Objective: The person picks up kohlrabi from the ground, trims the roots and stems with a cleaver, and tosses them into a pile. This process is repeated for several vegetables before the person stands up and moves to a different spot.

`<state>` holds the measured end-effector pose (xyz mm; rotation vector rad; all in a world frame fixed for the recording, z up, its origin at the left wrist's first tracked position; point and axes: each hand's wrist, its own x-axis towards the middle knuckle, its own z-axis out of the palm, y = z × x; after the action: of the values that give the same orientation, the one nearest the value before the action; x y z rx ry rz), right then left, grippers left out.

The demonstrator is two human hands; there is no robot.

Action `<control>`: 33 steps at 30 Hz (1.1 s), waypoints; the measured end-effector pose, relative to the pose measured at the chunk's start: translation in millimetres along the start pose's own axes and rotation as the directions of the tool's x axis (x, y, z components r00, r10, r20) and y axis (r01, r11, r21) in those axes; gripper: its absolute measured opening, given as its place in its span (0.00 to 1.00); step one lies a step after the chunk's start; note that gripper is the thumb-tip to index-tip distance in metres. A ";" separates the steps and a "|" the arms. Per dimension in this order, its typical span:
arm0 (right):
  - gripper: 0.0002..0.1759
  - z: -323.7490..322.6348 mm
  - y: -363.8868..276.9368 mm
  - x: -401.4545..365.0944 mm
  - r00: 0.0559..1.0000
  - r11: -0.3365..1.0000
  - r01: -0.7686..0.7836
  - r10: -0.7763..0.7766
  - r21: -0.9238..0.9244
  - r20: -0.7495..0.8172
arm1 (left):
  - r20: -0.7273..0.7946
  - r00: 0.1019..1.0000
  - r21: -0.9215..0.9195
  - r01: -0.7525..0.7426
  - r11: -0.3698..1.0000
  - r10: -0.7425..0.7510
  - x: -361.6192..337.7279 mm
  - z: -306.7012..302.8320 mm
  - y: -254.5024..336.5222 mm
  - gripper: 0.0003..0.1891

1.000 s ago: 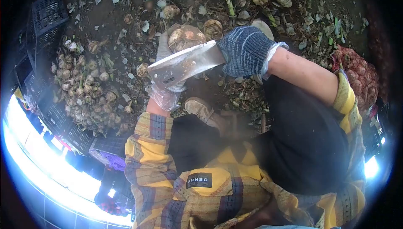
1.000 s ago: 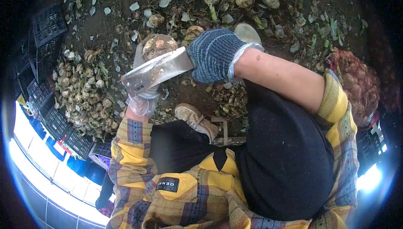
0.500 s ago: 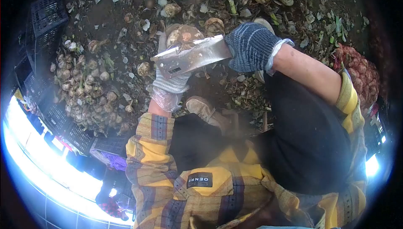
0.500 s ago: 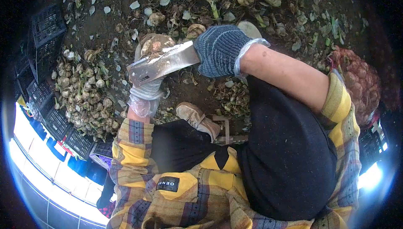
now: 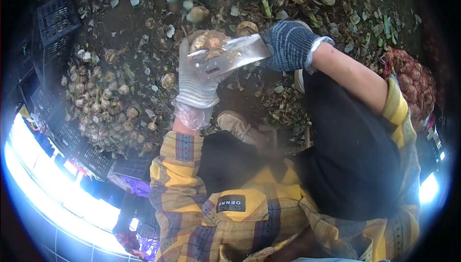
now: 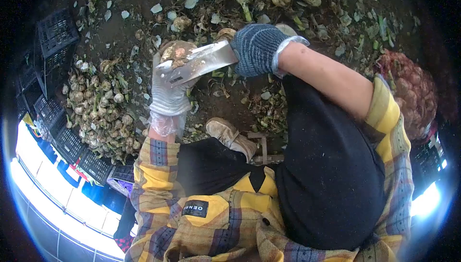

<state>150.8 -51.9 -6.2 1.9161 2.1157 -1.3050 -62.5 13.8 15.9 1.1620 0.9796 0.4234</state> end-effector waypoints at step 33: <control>0.20 29.5 -35.8 16.2 0.555 -0.348 -0.778 -0.771 0.523 0.312 | -0.401 0.915 -0.736 -0.288 0.613 -0.052 47.5 3.2 56.3 0.16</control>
<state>102.2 -51.9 -13.7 0.0172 -0.4585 -3.4743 -23.4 68.1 46.9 0.3152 0.8882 1.1118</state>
